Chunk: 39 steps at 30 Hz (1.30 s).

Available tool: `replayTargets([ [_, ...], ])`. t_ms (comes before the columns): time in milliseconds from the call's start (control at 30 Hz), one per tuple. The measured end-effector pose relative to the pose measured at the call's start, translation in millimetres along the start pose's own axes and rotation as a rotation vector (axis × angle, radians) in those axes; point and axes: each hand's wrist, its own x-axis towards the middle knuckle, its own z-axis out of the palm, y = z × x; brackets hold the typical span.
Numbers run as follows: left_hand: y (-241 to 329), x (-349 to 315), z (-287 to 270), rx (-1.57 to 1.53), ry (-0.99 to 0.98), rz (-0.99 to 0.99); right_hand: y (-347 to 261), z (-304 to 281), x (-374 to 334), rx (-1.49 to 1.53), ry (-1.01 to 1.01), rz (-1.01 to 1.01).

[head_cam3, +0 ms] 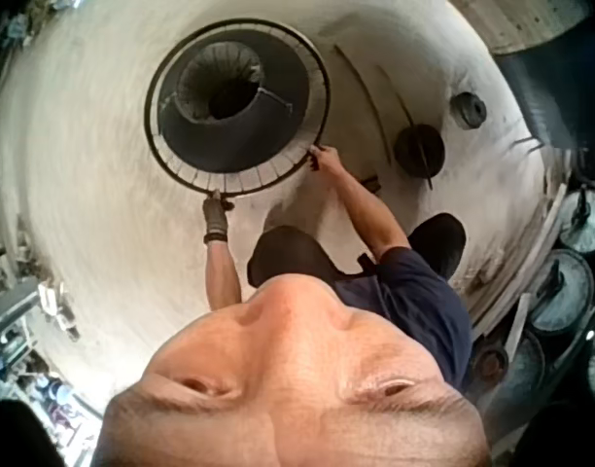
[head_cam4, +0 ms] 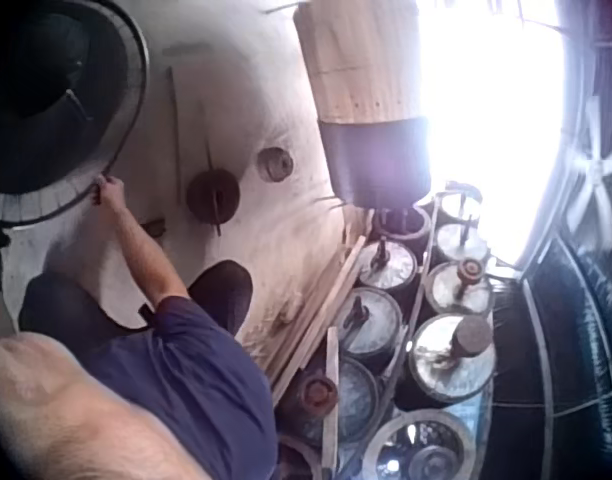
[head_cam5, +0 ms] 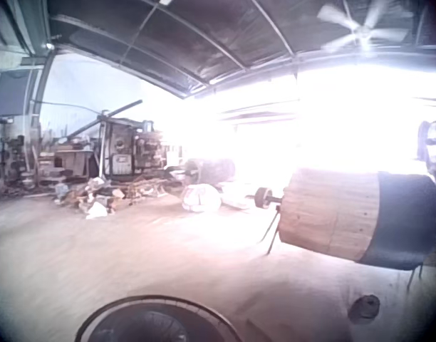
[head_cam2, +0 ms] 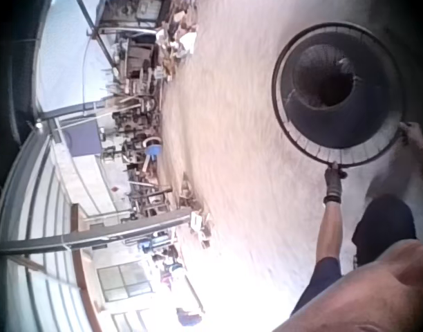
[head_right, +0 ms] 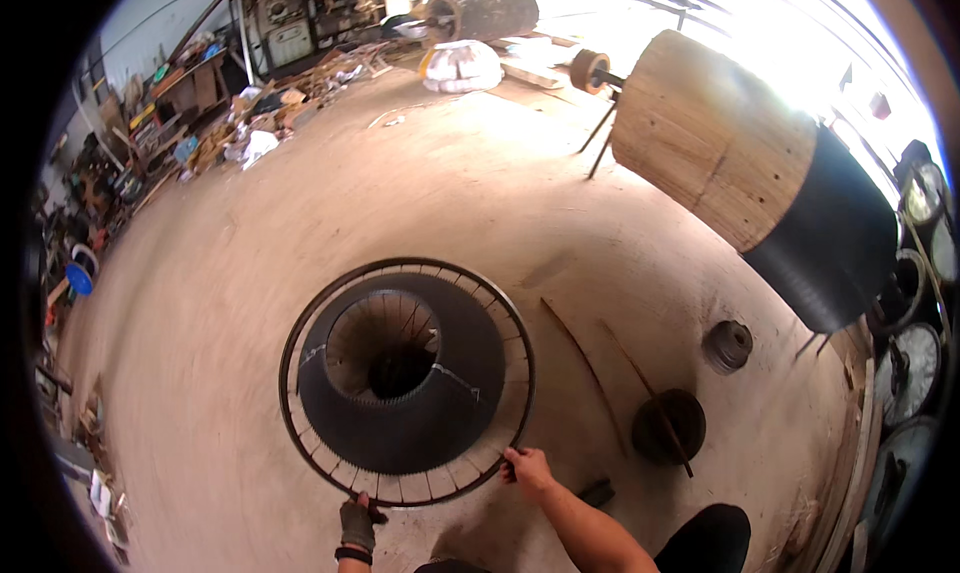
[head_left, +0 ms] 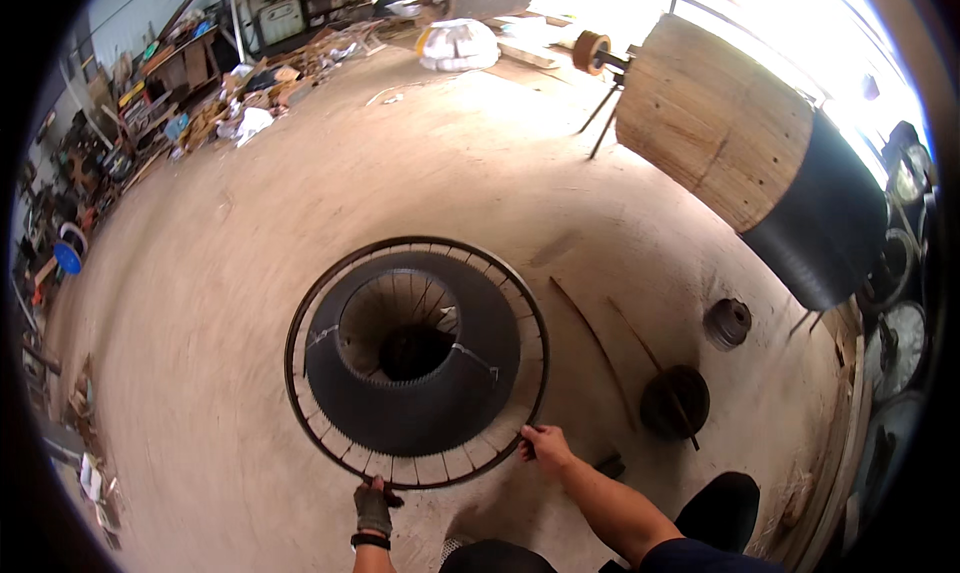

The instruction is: The person assembles a metal mesh cone by threading and tying wires around its frame. They then move to a large cylindrical object and attach a metal bracket to its end.

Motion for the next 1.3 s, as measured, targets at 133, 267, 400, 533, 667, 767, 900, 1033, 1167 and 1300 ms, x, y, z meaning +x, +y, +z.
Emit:
replayTargets([
  [133,32.6,17.9,33.1,-0.075,-0.017,0.036,-44.8,26.8,22.2,-0.069,0.085,-0.033],
  [267,50.4,33.3,41.1,-0.181,-0.010,0.071,-50.8,39.5,36.7,-0.138,0.149,-0.065],
  [400,34.5,45.6,44.9,-0.268,-0.078,0.041,-32.6,34.4,23.8,-0.166,0.233,-0.086],
  [533,29.4,49.1,50.6,-0.326,-0.087,0.081,5.1,39.4,3.1,-0.214,0.273,-0.126],
  [667,22.0,57.7,46.1,-0.249,-0.058,0.137,82.9,27.1,-66.1,-0.397,-0.049,-0.195],
  [767,5.2,72.2,46.8,-0.176,-0.062,0.173,185.6,-12.5,-143.5,-0.454,-0.044,0.060],
  [900,-2.3,61.6,54.5,-0.159,-0.127,0.148,225.5,-3.2,-286.1,-0.569,0.123,0.173],
  [1033,-8.8,60.2,64.0,-0.364,-0.189,0.101,243.0,26.3,-375.6,-0.637,0.297,0.115],
  [1167,-16.0,92.7,70.2,-0.246,-0.016,0.364,237.7,34.7,-435.7,-0.465,0.367,0.100],
  [1300,-13.8,76.3,80.6,-0.359,-0.229,0.177,223.6,35.5,-490.6,-0.584,0.563,-0.059],
])
